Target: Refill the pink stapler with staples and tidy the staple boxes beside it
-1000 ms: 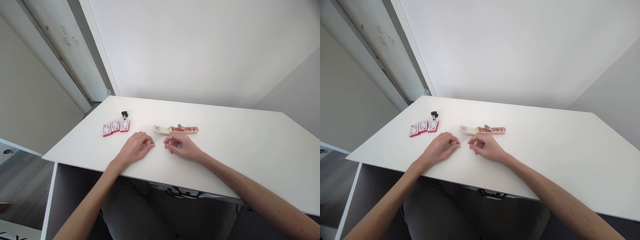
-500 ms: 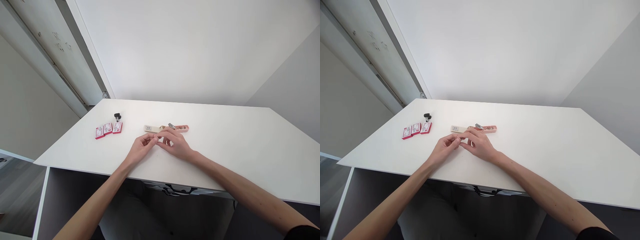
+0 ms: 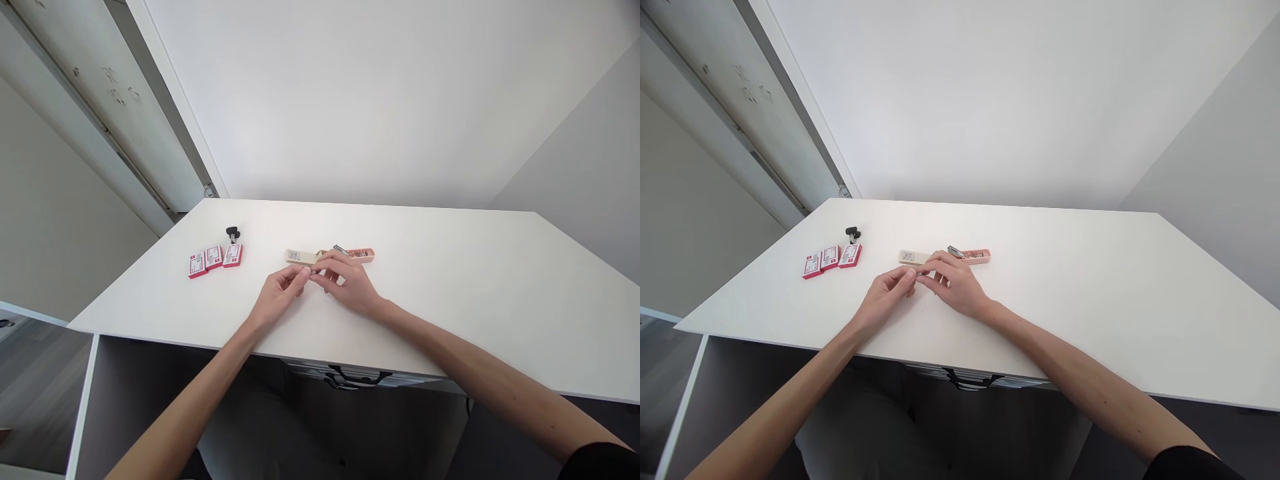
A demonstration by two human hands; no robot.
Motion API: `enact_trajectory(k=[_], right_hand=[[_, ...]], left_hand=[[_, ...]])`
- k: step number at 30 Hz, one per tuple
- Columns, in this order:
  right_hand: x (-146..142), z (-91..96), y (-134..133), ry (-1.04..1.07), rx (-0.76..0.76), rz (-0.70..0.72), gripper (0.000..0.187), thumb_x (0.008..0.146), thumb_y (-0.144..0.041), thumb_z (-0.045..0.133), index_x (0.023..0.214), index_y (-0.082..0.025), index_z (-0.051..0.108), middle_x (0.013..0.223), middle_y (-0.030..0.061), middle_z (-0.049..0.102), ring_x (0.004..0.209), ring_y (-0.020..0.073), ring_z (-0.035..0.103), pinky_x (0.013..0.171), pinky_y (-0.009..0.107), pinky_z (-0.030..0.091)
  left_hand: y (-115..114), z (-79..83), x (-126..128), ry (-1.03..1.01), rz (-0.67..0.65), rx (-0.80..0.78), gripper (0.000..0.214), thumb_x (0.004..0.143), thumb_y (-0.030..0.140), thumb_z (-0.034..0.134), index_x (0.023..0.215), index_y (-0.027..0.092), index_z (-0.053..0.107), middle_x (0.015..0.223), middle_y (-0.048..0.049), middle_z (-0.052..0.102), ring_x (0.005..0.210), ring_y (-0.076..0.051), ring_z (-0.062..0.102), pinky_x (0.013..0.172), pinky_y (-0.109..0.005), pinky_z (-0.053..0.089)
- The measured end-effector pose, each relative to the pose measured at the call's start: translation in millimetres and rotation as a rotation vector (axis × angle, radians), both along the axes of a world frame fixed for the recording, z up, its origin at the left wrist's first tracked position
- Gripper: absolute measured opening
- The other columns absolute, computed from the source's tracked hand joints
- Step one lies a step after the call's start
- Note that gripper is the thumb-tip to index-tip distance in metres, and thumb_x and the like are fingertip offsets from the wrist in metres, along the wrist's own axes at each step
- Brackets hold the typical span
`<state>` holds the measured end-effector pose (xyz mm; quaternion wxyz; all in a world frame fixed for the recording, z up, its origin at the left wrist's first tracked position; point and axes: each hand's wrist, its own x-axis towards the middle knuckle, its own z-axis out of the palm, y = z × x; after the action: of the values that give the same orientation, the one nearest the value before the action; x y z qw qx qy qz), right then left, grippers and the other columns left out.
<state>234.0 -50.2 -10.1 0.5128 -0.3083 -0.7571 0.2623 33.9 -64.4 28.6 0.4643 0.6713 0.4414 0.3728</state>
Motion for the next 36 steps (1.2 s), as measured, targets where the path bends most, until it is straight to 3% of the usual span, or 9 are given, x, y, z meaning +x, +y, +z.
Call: enact_trajectory(k=[7, 12, 18, 30, 33, 36], right_hand=[[-0.5, -1.8, 0.5, 0.047, 0.030, 0.003, 0.023, 0.107, -0.041, 0.061, 0.111, -0.028, 0.080, 0.105, 0.0059, 0.067, 0.063, 0.0114, 0.063, 0.059, 0.034, 0.057], [-0.9, -2.1, 0.9, 0.068, 0.057, 0.002, 0.020, 0.107, -0.038, 0.062, 0.112, -0.029, 0.080, 0.103, 0.0047, 0.066, 0.060, 0.0100, 0.062, 0.055, 0.032, 0.056], [-0.2, 1.1, -0.9, 0.026, 0.070, -0.024, 0.021, 0.108, -0.034, 0.061, 0.124, -0.032, 0.074, 0.102, 0.0039, 0.067, 0.065, 0.0124, 0.063, 0.058, 0.032, 0.059], [1.4, -4.6, 2.8, -0.034, 0.064, -0.042, 0.016, 0.104, -0.039, 0.066, 0.115, -0.030, 0.074, 0.109, 0.0052, 0.072, 0.072, 0.0149, 0.066, 0.063, 0.034, 0.060], [2.0, -3.5, 3.2, -0.042, 0.079, -0.057, 0.017, 0.105, -0.041, 0.065, 0.113, -0.029, 0.074, 0.107, 0.0053, 0.071, 0.074, 0.0155, 0.066, 0.065, 0.034, 0.061], [3.6, -1.1, 4.2, -0.029, 0.119, -0.108, 0.015, 0.105, -0.040, 0.065, 0.110, -0.028, 0.073, 0.102, 0.0050, 0.071, 0.073, 0.0154, 0.066, 0.063, 0.033, 0.060]], left_hand=[[1.0, -2.5, 0.2, 0.024, 0.023, -0.001, 0.048, 0.099, 0.066, 0.057, 0.094, 0.020, 0.071, 0.072, 0.0019, 0.047, 0.071, -0.015, 0.043, 0.070, -0.030, 0.038], [0.5, -4.2, 1.8, 0.033, 0.045, 0.017, 0.046, 0.099, 0.064, 0.058, 0.087, 0.020, 0.069, 0.073, 0.0014, 0.052, 0.071, -0.015, 0.044, 0.070, -0.029, 0.039], [1.3, -6.9, 3.1, 0.012, 0.042, 0.023, 0.048, 0.101, 0.064, 0.055, 0.083, 0.020, 0.062, 0.070, 0.0020, 0.047, 0.069, -0.015, 0.043, 0.068, -0.030, 0.038], [1.3, -9.9, 5.6, 0.051, 0.088, 0.071, 0.045, 0.102, 0.059, 0.054, 0.080, 0.021, 0.059, 0.067, 0.0033, 0.047, 0.064, -0.013, 0.041, 0.064, -0.029, 0.036], [-0.9, -9.9, 5.7, 0.086, 0.134, 0.100, 0.042, 0.104, 0.058, 0.052, 0.086, 0.021, 0.063, 0.071, 0.0025, 0.052, 0.065, -0.014, 0.044, 0.064, -0.029, 0.038], [0.0, -11.9, 1.2, 0.121, 0.262, 0.217, 0.037, 0.107, 0.053, 0.048, 0.096, 0.022, 0.064, 0.079, 0.0003, 0.059, 0.071, -0.016, 0.053, 0.065, -0.030, 0.043]])
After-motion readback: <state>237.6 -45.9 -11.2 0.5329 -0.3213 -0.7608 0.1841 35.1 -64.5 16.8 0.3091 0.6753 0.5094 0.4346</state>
